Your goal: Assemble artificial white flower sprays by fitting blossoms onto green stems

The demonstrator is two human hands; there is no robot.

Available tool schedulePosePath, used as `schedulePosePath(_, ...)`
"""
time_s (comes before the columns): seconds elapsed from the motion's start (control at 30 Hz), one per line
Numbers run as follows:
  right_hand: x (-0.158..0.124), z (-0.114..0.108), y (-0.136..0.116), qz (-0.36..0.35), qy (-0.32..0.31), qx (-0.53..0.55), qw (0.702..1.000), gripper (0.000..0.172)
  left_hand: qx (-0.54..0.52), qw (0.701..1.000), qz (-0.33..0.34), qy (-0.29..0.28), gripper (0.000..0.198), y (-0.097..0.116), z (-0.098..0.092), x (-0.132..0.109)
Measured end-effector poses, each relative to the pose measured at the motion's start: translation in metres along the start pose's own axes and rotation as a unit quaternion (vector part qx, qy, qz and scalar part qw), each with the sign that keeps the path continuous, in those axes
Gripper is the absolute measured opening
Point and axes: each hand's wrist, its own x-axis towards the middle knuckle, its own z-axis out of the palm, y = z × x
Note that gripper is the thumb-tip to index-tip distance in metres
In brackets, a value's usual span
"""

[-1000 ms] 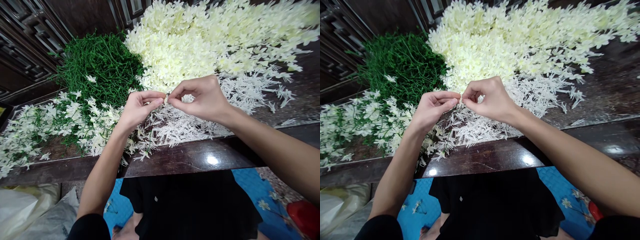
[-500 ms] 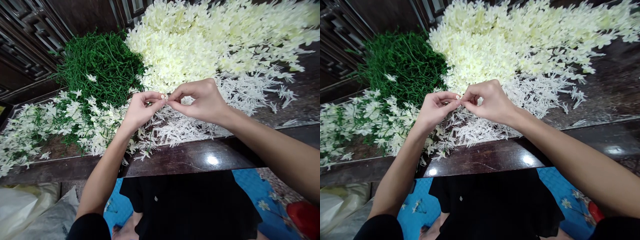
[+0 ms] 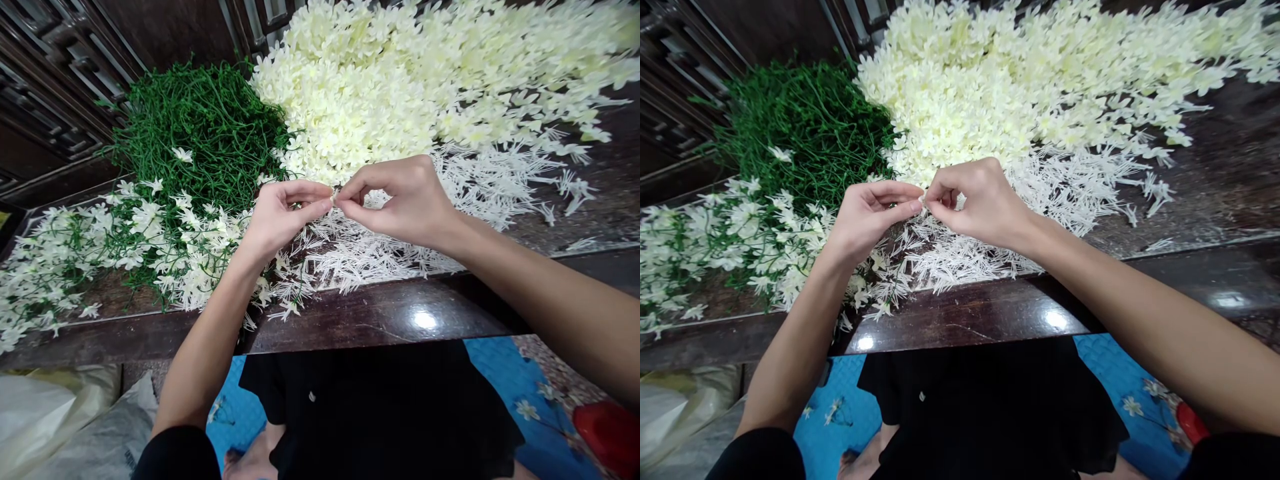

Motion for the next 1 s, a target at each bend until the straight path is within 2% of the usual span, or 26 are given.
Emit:
schedulePosePath(0.1,-0.0004,-0.0009,-0.0011,0.008,-0.01,-0.001,1.0,0.013,-0.009,1.0,-0.007,0.005,0.032,0.0004,0.0001,-0.0005)
schedulePosePath(0.3,-0.0017,0.0002,0.0008,-0.022,-0.015,-0.025,0.999,0.013,-0.005,1.0,-0.005,-0.009,0.025,0.0018,0.0003,-0.0015)
schedulePosePath(0.6,-0.0003,-0.0011,0.002,0.006,-0.005,-0.021,1.0,0.012,-0.003,1.0,-0.015,-0.011,0.031,0.0012,0.0002,-0.0005)
schedulePosePath(0.8,-0.0007,-0.0002,0.0033,-0.009,-0.043,0.004,0.999,0.014,-0.006,1.0,-0.001,-0.011,0.027,0.0009,0.0001,-0.0013)
schedulePosePath(1.0,-0.0011,-0.0028,-0.0026,0.012,-0.006,0.007,1.0,0.012,-0.024,1.0,-0.001,0.005,0.018,-0.0017,-0.0009,0.001)
